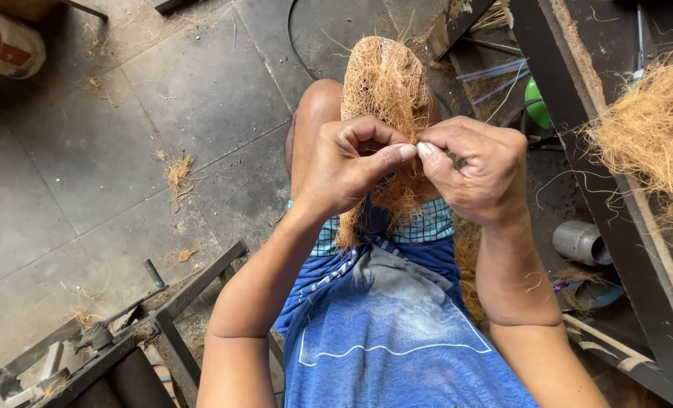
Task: The person sits and arranges coconut fiber onto a coconut shell base by hand, then stands and sprays the fiber with a handheld spray gun. The person handles the fiber and shell directly and uses the spray gun to apply a liquid coating.
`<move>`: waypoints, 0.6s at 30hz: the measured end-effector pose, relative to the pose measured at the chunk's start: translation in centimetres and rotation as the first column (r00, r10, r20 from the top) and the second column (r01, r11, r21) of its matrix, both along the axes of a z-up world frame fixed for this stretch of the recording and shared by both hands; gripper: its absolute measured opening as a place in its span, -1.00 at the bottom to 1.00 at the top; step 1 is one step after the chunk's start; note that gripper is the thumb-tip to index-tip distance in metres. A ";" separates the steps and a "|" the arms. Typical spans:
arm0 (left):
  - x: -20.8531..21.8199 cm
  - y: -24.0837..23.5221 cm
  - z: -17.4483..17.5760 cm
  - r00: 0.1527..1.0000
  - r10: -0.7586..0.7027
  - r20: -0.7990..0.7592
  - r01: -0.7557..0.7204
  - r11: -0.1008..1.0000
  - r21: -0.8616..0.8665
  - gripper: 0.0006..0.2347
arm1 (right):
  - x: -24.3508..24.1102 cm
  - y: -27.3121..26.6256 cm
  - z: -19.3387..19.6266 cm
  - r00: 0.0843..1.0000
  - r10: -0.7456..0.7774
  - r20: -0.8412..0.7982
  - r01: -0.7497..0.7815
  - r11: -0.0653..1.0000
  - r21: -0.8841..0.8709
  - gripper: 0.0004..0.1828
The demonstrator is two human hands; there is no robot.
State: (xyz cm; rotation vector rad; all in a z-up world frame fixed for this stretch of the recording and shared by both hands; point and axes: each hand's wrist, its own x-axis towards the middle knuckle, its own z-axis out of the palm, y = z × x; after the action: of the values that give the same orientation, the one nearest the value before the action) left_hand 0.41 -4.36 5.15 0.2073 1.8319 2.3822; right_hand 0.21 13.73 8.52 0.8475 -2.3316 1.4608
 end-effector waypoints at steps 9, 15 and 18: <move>0.5 -0.7 0.3 0.994 0.040 -0.101 -0.045 0.998 -0.045 -0.94 | 0.3 -0.3 -1.5 0.995 0.037 0.094 -0.024 0.990 -0.139 -0.89; 0.9 -0.7 -0.6 0.996 0.020 -0.084 -0.023 0.999 -0.038 -0.95 | 0.5 -0.1 -1.7 0.983 0.077 0.168 -0.046 0.982 -0.184 -0.88; 1.1 -0.5 -0.3 0.996 0.022 -0.087 -0.026 0.998 -0.049 -0.95 | 0.4 0.0 -1.7 0.982 0.099 0.160 -0.067 0.979 -0.191 -0.88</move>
State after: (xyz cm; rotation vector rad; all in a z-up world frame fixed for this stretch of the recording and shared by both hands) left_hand 1.49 -4.86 4.90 0.2890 1.9408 2.3750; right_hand 0.59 13.75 6.82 0.8077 -2.2530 1.8176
